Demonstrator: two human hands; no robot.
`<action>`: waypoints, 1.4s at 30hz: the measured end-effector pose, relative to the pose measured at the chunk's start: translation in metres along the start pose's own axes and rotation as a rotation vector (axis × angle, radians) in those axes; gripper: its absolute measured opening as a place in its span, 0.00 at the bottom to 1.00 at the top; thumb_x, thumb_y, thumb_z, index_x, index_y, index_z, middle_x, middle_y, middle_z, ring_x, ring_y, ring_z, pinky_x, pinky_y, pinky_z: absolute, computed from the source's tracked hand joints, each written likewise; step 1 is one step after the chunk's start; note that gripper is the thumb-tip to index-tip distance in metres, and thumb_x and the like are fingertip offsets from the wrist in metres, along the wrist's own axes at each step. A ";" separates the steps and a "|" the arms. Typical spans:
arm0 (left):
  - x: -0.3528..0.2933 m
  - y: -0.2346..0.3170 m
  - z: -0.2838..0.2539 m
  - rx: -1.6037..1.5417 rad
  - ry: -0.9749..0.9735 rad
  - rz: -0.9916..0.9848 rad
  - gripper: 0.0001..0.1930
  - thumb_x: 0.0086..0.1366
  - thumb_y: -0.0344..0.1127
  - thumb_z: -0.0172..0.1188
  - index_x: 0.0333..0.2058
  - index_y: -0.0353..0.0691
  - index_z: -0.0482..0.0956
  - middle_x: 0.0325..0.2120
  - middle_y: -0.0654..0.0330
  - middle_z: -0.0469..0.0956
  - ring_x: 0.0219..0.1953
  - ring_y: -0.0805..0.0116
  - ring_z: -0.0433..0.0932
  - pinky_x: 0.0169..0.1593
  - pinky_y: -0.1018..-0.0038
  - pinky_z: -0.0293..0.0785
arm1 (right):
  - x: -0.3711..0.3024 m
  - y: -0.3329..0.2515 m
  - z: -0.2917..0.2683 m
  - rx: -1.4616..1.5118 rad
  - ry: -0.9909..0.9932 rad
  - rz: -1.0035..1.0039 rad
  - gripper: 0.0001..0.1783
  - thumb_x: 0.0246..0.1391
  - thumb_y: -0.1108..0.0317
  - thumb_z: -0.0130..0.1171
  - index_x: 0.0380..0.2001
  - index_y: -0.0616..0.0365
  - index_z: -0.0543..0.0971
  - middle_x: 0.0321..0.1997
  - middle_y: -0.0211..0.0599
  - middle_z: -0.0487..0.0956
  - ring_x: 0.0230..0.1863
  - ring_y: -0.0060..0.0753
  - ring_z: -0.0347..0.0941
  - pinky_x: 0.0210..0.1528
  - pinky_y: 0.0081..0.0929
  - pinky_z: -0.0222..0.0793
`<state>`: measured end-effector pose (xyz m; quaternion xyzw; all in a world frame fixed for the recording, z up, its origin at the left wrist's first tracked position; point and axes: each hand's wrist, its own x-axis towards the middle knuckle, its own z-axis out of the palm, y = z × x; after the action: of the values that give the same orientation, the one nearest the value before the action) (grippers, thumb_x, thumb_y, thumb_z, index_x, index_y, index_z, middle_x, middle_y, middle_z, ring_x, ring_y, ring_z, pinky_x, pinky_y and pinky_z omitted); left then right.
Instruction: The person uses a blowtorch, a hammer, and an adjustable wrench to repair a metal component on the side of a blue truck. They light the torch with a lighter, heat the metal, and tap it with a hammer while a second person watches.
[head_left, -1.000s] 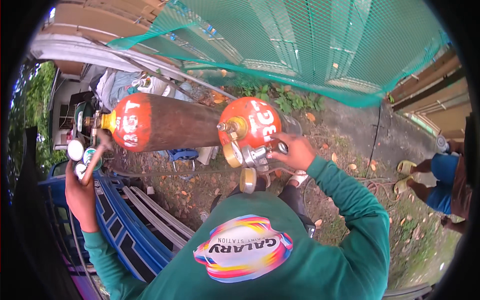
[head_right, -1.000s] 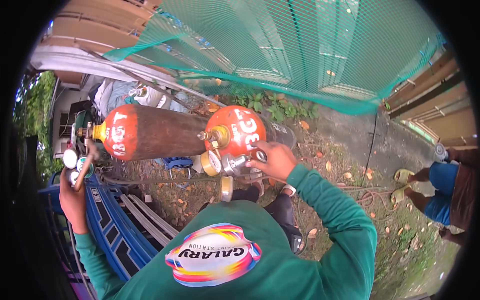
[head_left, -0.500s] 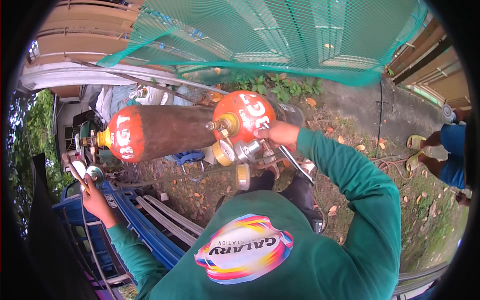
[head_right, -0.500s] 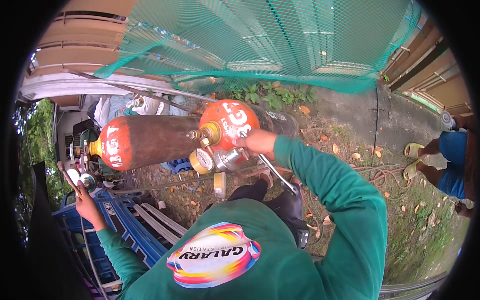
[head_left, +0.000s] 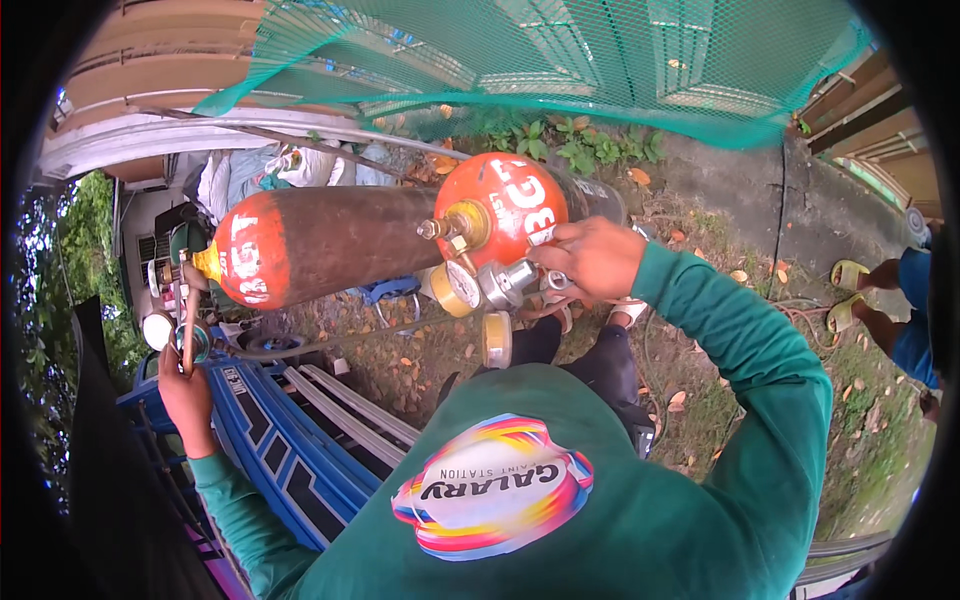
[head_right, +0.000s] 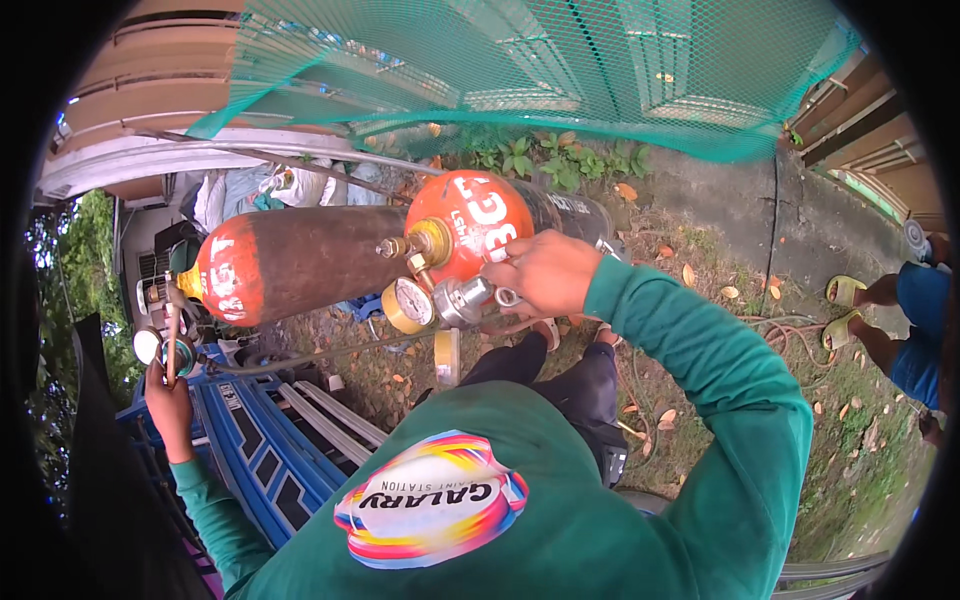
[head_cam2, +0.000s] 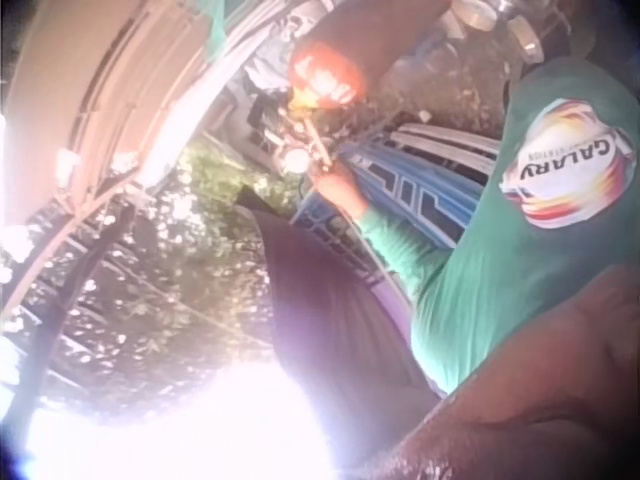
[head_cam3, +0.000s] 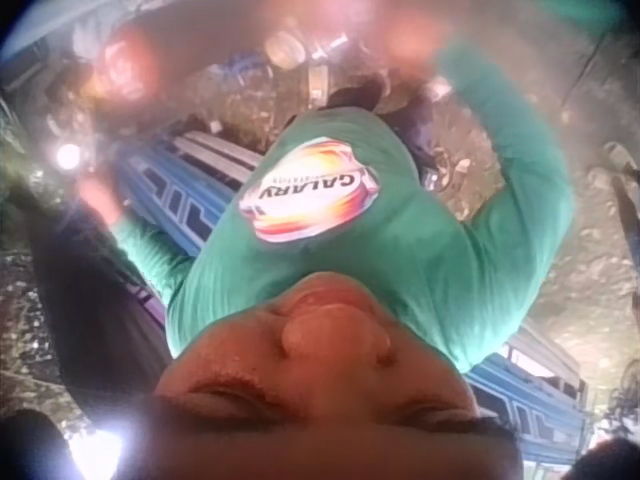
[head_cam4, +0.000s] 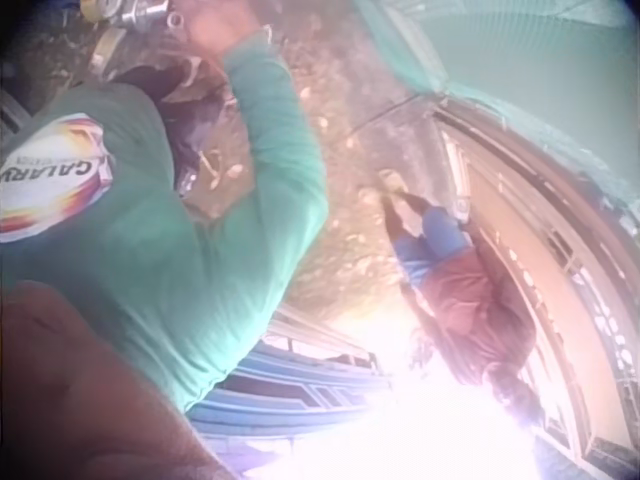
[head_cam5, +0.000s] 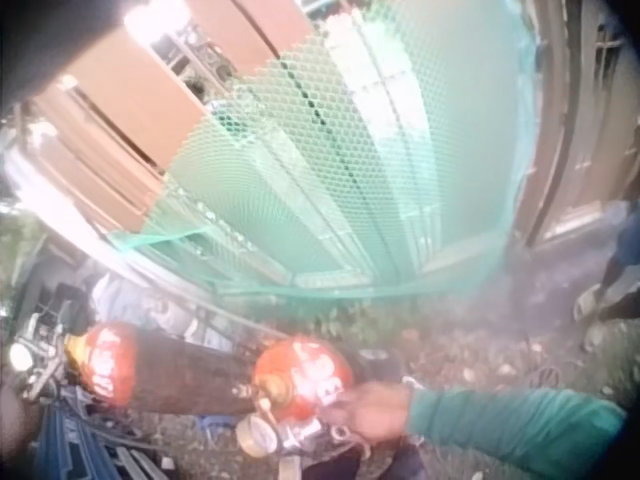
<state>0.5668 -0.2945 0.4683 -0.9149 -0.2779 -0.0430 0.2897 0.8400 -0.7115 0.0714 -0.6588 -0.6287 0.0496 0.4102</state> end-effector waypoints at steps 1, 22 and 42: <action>0.002 0.020 -0.016 0.183 0.042 0.115 0.27 0.58 0.22 0.55 0.57 0.44 0.77 0.57 0.43 0.73 0.46 0.41 0.79 0.50 0.59 0.75 | 0.002 0.003 0.001 -0.044 0.009 -0.025 0.25 0.45 0.56 0.67 0.46 0.53 0.77 0.29 0.40 0.76 0.34 0.47 0.78 0.37 0.43 0.74; -0.045 0.022 0.012 -0.789 0.180 -0.738 0.33 0.64 0.59 0.63 0.52 0.32 0.79 0.38 0.51 0.82 0.16 0.82 0.64 0.21 0.80 0.60 | 0.034 0.003 -0.015 0.209 -0.198 0.466 0.24 0.58 0.51 0.60 0.46 0.63 0.80 0.35 0.43 0.83 0.37 0.47 0.80 0.39 0.46 0.74; -0.015 0.038 0.045 -0.519 0.380 -0.645 0.27 0.64 0.59 0.63 0.39 0.34 0.81 0.16 0.71 0.63 0.15 0.82 0.53 0.19 0.76 0.46 | 0.034 0.012 0.015 0.604 -0.149 0.517 0.27 0.59 0.43 0.58 0.28 0.60 0.84 0.22 0.46 0.79 0.26 0.48 0.75 0.32 0.43 0.70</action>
<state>0.5711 -0.3026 0.4082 -0.7997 -0.4707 -0.3663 0.0683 0.8480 -0.6731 0.0697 -0.6395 -0.4275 0.3814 0.5126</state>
